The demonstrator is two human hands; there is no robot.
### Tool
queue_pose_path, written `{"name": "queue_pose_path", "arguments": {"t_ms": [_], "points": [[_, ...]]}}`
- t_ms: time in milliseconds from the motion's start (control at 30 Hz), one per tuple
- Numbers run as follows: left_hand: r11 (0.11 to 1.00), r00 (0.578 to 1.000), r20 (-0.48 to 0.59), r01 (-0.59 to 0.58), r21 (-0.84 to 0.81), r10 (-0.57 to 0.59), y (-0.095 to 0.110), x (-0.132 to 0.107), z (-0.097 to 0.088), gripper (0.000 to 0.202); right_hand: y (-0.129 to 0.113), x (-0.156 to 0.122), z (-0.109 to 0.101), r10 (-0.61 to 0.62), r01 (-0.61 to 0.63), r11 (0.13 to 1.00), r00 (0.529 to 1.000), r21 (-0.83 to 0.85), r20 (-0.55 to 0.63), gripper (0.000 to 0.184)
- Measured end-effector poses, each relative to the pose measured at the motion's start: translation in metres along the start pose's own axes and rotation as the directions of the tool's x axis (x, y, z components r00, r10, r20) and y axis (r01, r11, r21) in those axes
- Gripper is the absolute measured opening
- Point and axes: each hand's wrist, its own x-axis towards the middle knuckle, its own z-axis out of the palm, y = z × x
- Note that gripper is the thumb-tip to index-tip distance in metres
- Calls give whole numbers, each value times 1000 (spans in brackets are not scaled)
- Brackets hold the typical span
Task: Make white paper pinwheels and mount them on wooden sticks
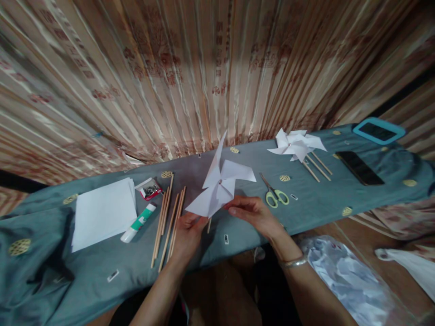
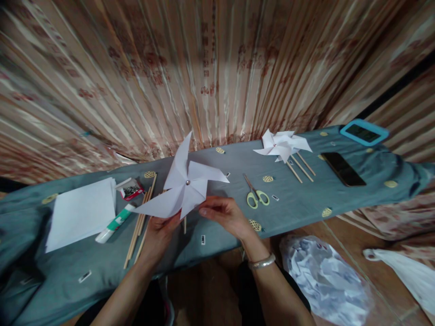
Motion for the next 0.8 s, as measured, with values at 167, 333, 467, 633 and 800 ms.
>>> {"name": "queue_pose_path", "arguments": {"t_ms": [167,333,467,633,800], "points": [[999,999,-20,39,-31,-40,6,-1,3,22,-5,-1,-12,35,-42,998,991,-51,-128,35],[995,998,-14,55,-86,-57,9,-1,3,19,2,-1,1,62,-52,987,996,-153,61,30],[987,994,-7,109,-115,-111,12,0,2,22,15,-3,21,117,-44,939,973,-340,198,24],[982,997,2,82,-170,-83,12,-1,4,17,23,-5,35,94,8,870,979,-493,182,15],[984,990,50,139,-110,-134,13,-5,5,19,17,-6,37,32,63,835,986,-546,163,17]]}}
